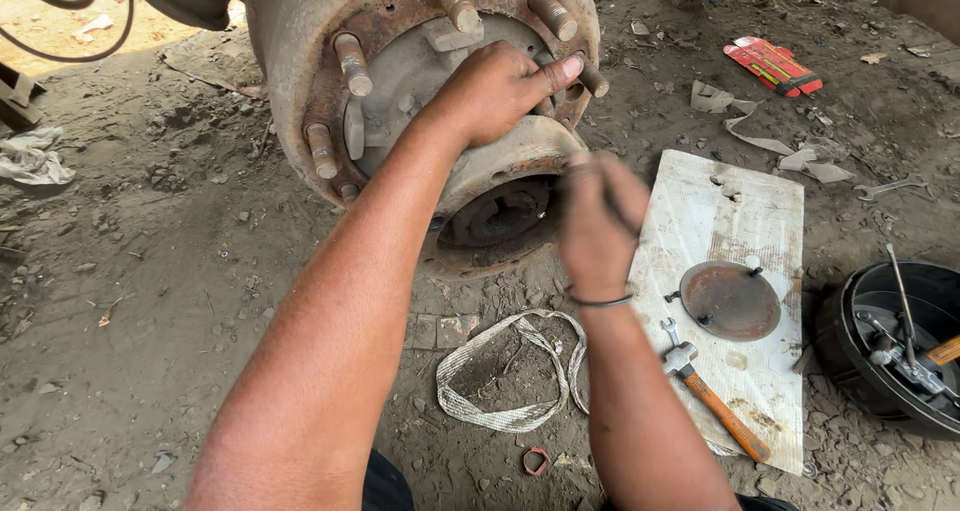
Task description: The person uses a chisel and hammer to scrape and clean the inside of a vehicle wheel hub. They repeatedly strike the chisel to remove debris and rust from the hub surface.
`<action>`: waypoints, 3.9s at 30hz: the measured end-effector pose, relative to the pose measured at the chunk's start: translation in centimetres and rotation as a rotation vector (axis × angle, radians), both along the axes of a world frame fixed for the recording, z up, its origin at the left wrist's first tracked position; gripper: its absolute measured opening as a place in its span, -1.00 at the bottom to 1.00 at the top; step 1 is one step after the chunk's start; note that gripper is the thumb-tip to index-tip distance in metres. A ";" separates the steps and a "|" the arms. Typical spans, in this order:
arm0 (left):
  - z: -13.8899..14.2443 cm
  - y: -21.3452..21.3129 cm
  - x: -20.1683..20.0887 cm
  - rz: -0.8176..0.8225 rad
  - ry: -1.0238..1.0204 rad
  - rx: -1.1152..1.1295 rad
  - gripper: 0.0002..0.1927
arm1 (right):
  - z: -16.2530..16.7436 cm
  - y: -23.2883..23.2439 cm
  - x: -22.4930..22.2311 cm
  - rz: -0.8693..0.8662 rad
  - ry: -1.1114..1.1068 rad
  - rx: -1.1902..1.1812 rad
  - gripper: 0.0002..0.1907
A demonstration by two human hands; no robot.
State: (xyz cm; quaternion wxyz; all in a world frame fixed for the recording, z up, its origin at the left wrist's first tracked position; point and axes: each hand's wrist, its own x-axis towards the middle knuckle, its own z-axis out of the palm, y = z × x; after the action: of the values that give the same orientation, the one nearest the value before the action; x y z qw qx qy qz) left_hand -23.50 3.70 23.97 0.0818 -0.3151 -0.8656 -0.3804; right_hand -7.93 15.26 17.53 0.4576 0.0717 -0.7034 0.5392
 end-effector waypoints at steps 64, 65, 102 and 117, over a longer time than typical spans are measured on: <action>-0.9 0.3 0.8 0.113 -0.077 -0.029 -0.22 | -0.1 0.0 0.0 -0.066 -0.291 0.119 -0.59; -0.8 0.3 0.9 0.100 -0.094 -0.016 -0.22 | -0.4 -0.3 0.1 -0.052 -0.289 0.137 -0.58; -0.8 0.2 0.5 0.086 -0.146 0.030 -0.08 | -0.3 -1.0 -1.0 -0.074 -0.306 0.110 -0.57; -1.3 0.0 0.1 0.105 -0.165 -0.004 -0.05 | -1.2 -0.6 -1.7 -0.002 -0.110 0.106 -0.71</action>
State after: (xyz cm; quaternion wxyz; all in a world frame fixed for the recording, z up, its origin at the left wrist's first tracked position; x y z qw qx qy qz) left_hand -23.44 3.71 22.71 0.0296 -0.2369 -0.8855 -0.3986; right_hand -9.66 14.63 16.32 0.4144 0.0655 -0.7550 0.5039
